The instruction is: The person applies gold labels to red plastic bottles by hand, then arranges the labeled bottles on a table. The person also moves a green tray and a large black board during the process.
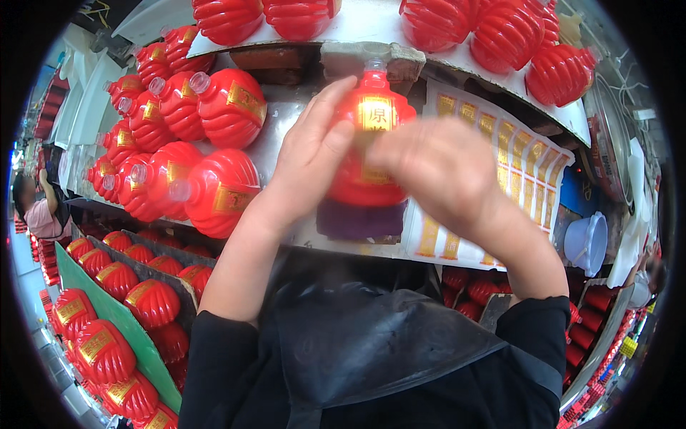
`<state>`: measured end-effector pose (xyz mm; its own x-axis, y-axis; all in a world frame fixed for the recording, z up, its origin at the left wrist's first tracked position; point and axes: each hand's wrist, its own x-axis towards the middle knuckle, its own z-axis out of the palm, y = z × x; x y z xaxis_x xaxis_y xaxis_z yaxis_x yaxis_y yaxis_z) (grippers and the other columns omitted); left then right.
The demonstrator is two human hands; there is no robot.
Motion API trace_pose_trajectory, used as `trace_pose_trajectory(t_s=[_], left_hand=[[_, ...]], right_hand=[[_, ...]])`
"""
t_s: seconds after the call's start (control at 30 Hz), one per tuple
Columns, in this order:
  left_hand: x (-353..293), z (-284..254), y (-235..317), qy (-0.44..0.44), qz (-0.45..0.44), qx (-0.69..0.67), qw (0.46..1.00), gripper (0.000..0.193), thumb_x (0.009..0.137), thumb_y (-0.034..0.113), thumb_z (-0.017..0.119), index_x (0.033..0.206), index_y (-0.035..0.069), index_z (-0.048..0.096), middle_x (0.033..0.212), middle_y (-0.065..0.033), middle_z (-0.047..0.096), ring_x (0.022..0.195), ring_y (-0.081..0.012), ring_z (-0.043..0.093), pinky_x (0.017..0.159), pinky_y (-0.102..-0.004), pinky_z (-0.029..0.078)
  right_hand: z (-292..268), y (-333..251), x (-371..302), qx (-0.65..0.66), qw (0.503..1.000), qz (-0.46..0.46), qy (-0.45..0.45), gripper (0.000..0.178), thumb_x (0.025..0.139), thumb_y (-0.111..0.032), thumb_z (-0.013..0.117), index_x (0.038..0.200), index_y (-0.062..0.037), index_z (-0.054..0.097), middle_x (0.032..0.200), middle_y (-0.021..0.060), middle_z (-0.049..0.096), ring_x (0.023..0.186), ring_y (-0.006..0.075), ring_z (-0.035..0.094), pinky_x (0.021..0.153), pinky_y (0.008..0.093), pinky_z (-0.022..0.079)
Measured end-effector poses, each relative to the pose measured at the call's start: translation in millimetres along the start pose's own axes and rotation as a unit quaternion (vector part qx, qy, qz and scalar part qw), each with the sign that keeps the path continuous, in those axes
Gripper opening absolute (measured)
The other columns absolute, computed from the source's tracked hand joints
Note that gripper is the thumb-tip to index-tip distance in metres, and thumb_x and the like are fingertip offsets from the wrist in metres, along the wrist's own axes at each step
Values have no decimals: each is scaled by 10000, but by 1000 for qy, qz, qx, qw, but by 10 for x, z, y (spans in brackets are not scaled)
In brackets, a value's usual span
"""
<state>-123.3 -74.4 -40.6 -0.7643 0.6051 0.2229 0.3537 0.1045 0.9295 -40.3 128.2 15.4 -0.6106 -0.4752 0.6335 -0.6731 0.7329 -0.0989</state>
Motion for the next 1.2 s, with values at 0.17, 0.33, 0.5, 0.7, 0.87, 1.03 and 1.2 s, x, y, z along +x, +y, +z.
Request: trace_pose_trajectory(t_s=[0.17, 0.33, 0.5, 0.7, 0.87, 1.03, 1.2], left_hand=[[-36, 30, -70, 10, 39, 27, 999, 561, 1029, 243, 561, 1517, 3, 423, 1531, -162, 444, 1442, -259, 401, 1201, -375, 296], [-63, 120, -26, 88, 80, 123, 985, 549, 951, 226, 599, 1431, -12, 481, 1442, -222, 524, 1362, -380, 491, 1160, -429, 362], [-97, 169, -3, 100, 70, 109, 987, 521, 959, 214, 574, 1422, -9, 490, 1435, -225, 529, 1346, -391, 498, 1155, -434, 366], [-87, 158, 29, 96, -6, -45, 994, 466, 1012, 162, 494, 1447, -6, 480, 1431, -178, 548, 1332, -272, 525, 1134, -371, 383], [-100, 144, 84, 73, -41, -171, 982, 458, 1058, 81, 422, 1506, -20, 412, 1504, -144, 479, 1414, -215, 427, 1206, -347, 302], [-98, 94, 67, 58, -59, -172, 982, 519, 1036, 109, 478, 1528, -16, 372, 1510, -151, 455, 1413, -227, 428, 1205, -360, 305], [-50, 85, 29, 67, -8, 5, 998, 684, 883, 216, 690, 1475, -1, 427, 1449, -235, 519, 1355, -368, 509, 1150, -426, 382]], right_hand=[[55, -383, -344, 81, 996, -37, -12, 170, 809, -70, 714, 972, -74, 759, 999, 90, 747, 926, 250, 728, 760, 359, 587], [46, -211, -353, 63, 982, 137, 111, 275, 698, 4, 788, 961, -68, 755, 954, 101, 748, 879, 273, 737, 740, 371, 589], [89, -409, -439, 103, 994, -14, 37, 215, 708, -15, 769, 915, -75, 763, 990, 84, 756, 886, 263, 730, 727, 373, 573], [-1, -296, -331, 255, 910, 320, 60, 365, 829, 76, 728, 1177, -2, 652, 1022, 160, 711, 875, 288, 737, 749, 343, 580], [46, 130, 222, 87, 969, 232, -3, 261, 868, -87, 691, 1117, -29, 641, 993, 184, 710, 938, 388, 693, 799, 449, 562], [21, 451, 464, 130, 954, 269, 1, 226, 861, -90, 693, 1058, 19, 707, 917, 215, 727, 893, 383, 721, 802, 426, 574], [113, 481, 487, 101, 969, 224, -36, 238, 857, -76, 692, 1071, 25, 717, 942, 239, 719, 904, 403, 710, 804, 429, 572]])
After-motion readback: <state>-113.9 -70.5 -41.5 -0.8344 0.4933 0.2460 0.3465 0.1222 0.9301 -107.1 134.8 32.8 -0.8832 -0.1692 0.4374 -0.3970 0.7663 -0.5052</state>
